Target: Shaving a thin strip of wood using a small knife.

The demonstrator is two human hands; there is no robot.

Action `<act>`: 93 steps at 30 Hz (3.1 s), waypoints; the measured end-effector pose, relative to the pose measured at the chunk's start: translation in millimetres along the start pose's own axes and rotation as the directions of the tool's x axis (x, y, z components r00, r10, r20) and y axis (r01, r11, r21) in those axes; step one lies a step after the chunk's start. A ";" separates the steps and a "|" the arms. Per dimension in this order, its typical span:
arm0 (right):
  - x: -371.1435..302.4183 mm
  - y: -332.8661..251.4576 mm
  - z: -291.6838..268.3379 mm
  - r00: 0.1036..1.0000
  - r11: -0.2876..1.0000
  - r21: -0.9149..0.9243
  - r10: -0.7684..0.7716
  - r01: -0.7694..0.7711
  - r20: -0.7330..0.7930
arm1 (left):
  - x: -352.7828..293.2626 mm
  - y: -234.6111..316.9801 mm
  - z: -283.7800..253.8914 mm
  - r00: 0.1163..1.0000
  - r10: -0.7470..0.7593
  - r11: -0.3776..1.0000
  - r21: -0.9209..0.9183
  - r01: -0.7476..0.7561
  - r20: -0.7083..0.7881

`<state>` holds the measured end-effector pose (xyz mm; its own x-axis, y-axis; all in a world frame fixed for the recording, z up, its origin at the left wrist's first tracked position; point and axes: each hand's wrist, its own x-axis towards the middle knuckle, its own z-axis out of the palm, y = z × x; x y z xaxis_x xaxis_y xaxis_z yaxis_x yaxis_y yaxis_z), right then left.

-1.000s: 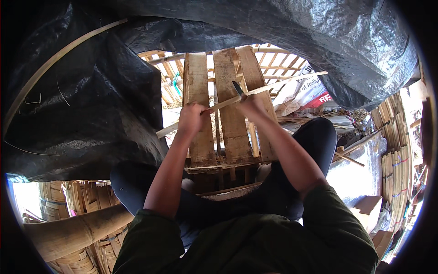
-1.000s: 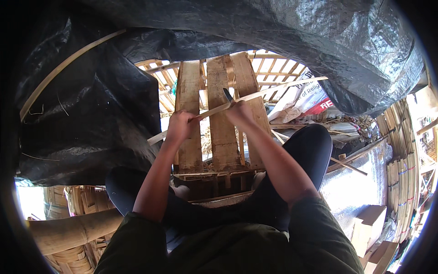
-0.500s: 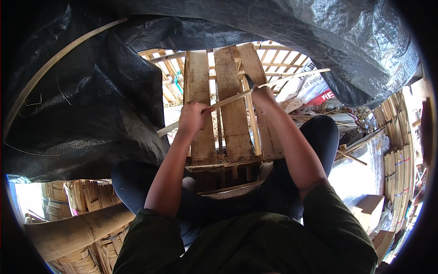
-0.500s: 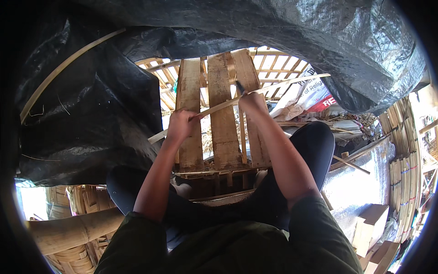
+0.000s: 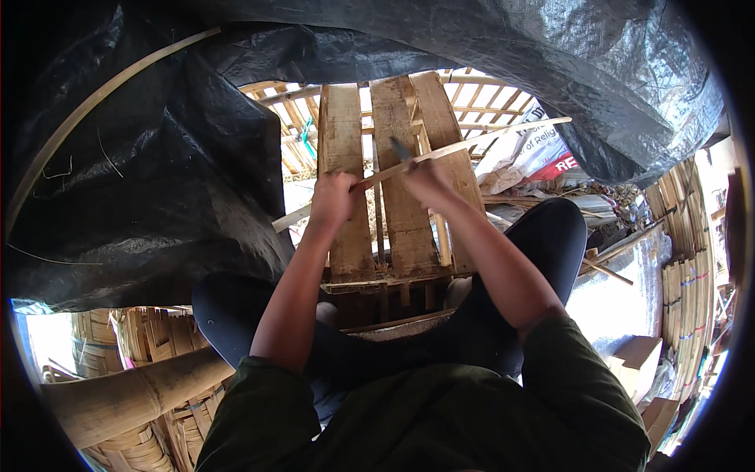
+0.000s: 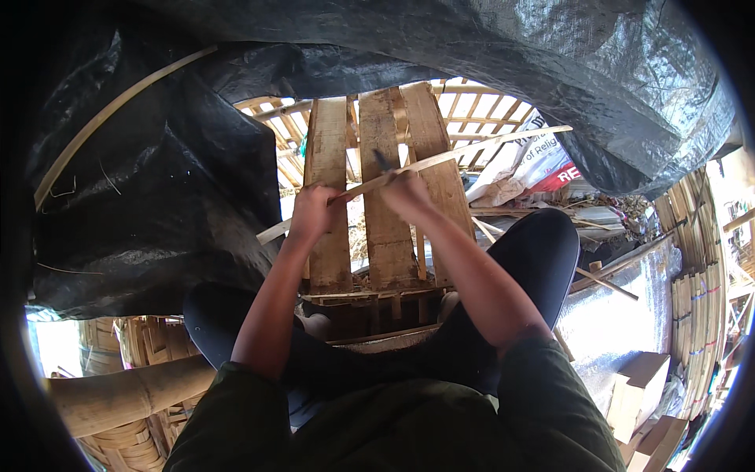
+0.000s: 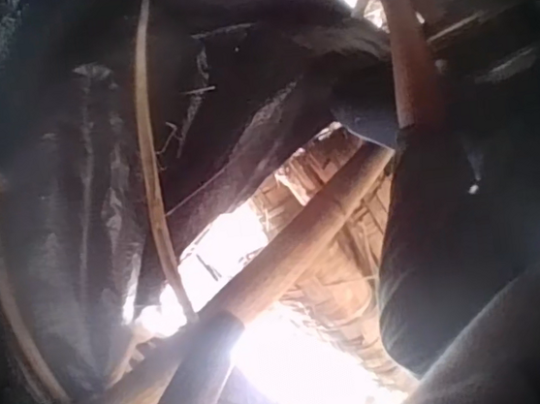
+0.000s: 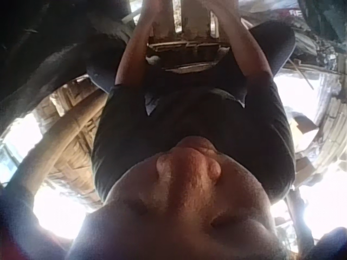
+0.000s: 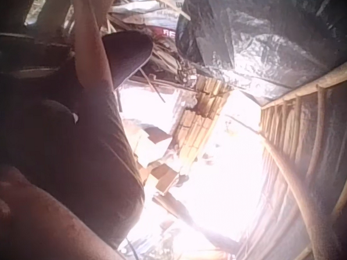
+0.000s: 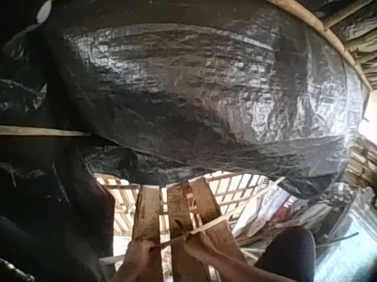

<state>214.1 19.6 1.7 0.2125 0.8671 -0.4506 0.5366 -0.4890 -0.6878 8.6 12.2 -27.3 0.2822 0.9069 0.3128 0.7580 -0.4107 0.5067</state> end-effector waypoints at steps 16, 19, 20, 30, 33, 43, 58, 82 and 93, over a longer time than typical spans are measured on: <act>-25.1 -12.7 -12.6 0.999 0.999 -0.011 -0.033 0.033 0.007 | 2.8 8.2 0.5 1.000 -0.013 1.000 -0.026 0.014 0.025; -17.9 -17.0 -45.5 0.967 0.978 -0.037 -0.210 0.207 -0.141 | 2.3 7.4 -0.7 0.997 0.079 0.996 -0.027 -0.080 -0.022; -20.6 -17.5 -56.3 0.922 0.947 0.006 -0.310 0.320 -0.230 | 1.4 5.2 -0.3 0.997 0.073 0.997 -0.026 -0.074 -0.024; -11.5 56.5 -102.9 0.847 0.743 -0.486 -0.532 0.461 -0.009 | 4.3 14.1 -6.6 0.999 0.022 0.997 -0.081 -0.018 0.040; -12.3 65.0 -111.5 0.870 0.732 -0.546 -0.492 0.408 -0.009 | 3.7 10.0 -7.5 0.999 0.016 0.997 -0.071 -0.013 0.043; -20.7 54.0 -127.1 0.870 0.883 -0.256 -0.448 0.394 -0.206 | 5.2 16.8 -13.1 0.997 0.005 0.998 -0.070 0.000 0.080; 24.7 74.1 -44.7 0.486 0.461 -0.658 -0.859 0.595 -0.162 | -18.3 66.4 -53.8 0.990 -0.050 0.994 0.105 0.036 0.131; 21.7 53.1 -59.4 0.543 0.465 -0.594 -0.838 0.657 -0.055 | -32.5 58.7 -97.9 0.956 0.108 0.984 0.109 -0.142 0.273; 15.7 46.5 -67.4 0.722 0.665 -0.487 -0.685 0.565 -0.098 | -40.4 14.3 -38.1 0.979 0.119 0.992 -0.059 -0.110 0.168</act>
<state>297.5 16.9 1.0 -0.1341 0.9702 0.2019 0.8752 0.2115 -0.4351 -14.4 -33.9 -2.1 0.4646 0.8547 0.2316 0.6863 -0.5129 0.5157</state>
